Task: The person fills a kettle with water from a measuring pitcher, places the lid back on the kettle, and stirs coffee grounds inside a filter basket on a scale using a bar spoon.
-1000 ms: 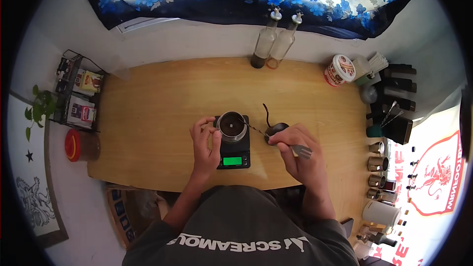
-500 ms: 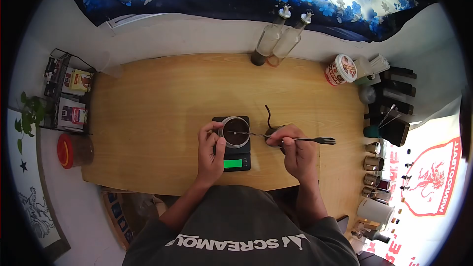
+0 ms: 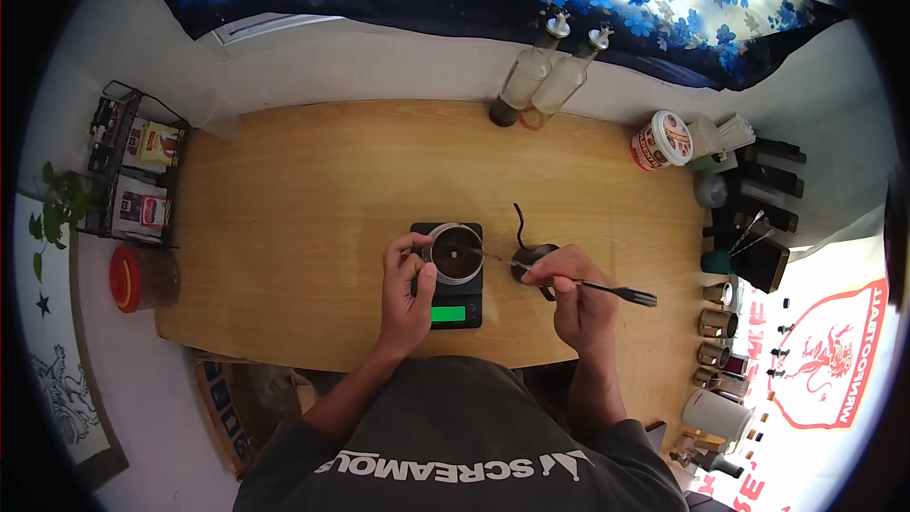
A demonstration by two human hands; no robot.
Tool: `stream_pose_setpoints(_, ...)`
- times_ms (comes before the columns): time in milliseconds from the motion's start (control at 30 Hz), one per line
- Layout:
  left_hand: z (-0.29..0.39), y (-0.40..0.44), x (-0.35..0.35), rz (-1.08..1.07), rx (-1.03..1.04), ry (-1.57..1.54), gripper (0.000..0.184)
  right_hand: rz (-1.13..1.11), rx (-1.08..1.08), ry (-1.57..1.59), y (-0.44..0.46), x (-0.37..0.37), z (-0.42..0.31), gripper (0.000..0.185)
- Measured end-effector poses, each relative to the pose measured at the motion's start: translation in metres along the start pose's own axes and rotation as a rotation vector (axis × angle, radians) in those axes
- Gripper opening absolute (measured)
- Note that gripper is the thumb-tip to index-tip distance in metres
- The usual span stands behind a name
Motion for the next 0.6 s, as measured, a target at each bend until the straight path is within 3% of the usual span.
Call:
stream_pose_setpoints(67, 0.000, 0.000, 0.000, -0.008, -0.015, -0.009, 0.026, 0.039, -0.046, -0.043, -0.001, -0.005, -0.004, 0.024)
stream_pose_setpoints(133, -0.001, 0.000, 0.000, -0.004, -0.006, -0.010, 0.025, 0.024, 0.033, -0.113, -0.001, -0.004, -0.002, 0.006)
stream_pose_setpoints(600, -0.001, 0.001, 0.003, -0.001, 0.001, 0.009, 0.026, 0.006, 0.029, -0.062, -0.006, 0.006, 0.000, 0.005)
Point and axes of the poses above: each hand's wrist, its own y-axis towards the middle knuckle, its own x-axis out of the palm, z = x × y, the point moved 7 cm from there along y, towards the middle knuckle, and after that the axes turned 3 degrees about -z, right-handed, at the moved point
